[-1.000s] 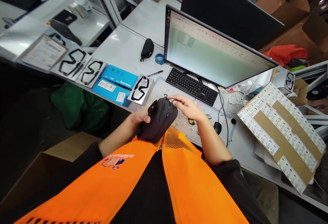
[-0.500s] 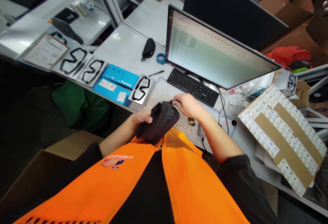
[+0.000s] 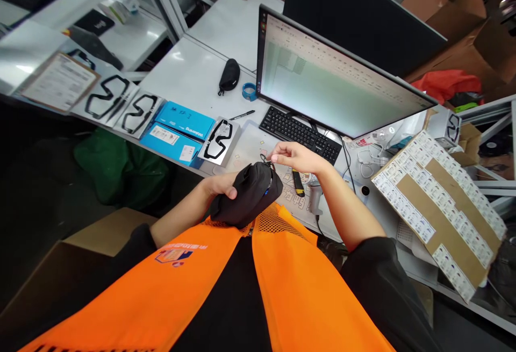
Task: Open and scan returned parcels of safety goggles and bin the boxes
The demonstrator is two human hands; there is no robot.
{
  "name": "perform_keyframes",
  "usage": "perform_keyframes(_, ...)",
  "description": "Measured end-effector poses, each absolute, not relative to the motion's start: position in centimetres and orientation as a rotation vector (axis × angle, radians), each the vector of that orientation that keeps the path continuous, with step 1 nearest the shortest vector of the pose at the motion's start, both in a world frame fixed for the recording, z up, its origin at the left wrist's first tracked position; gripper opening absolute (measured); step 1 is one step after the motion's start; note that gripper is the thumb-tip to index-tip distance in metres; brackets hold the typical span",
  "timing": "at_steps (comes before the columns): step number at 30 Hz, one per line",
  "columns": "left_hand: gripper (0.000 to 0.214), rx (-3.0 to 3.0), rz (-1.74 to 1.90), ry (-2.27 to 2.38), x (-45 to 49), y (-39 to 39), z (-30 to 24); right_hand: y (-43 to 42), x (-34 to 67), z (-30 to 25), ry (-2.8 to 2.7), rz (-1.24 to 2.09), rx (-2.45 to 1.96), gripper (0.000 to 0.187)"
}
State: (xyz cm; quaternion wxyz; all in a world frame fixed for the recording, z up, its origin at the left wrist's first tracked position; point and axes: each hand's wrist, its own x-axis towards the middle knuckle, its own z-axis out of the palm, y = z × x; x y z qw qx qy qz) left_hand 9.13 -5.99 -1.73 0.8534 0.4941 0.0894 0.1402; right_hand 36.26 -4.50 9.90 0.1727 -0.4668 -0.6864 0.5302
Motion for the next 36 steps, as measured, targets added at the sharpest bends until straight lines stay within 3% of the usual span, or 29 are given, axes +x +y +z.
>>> perform_keyframes(3,0.096,1.069,0.271,0.158,9.6,-5.7,-1.3,-3.9,35.3,9.5,-1.836,1.821,-1.19,0.045)
perform_keyframes(7,0.093,1.072,0.27,0.166,9.7,-5.7,-1.3,-3.1,34.8,10.2,-1.937,1.839,-1.17,0.035)
perform_keyframes(9,0.093,1.05,0.283,0.18,9.5,-5.9,-1.5,-3.0,34.9,10.8,-2.075,1.715,-1.196,0.028)
perform_keyframes(13,0.092,0.988,0.343,0.23,8.8,-6.4,-2.2,-3.7,35.1,11.6,-2.357,1.147,-1.333,0.015)
perform_keyframes(17,0.098,0.93,0.417,0.239,8.5,-7.0,-2.7,-5.8,34.9,12.4,-2.412,0.75,-1.355,0.016)
perform_keyframes(21,0.097,0.864,0.481,0.208,8.6,-7.6,-3.0,-8.9,34.0,13.6,-2.294,0.562,-1.338,0.023)
perform_keyframes(28,0.076,0.768,0.441,0.276,8.3,-7.9,-3.9,-12.2,32.0,11.7,-2.221,0.67,-1.562,0.016)
perform_keyframes(36,0.081,0.825,0.393,0.288,8.3,-7.8,-3.6,-10.9,33.1,12.5,-2.354,0.887,-1.43,0.02)
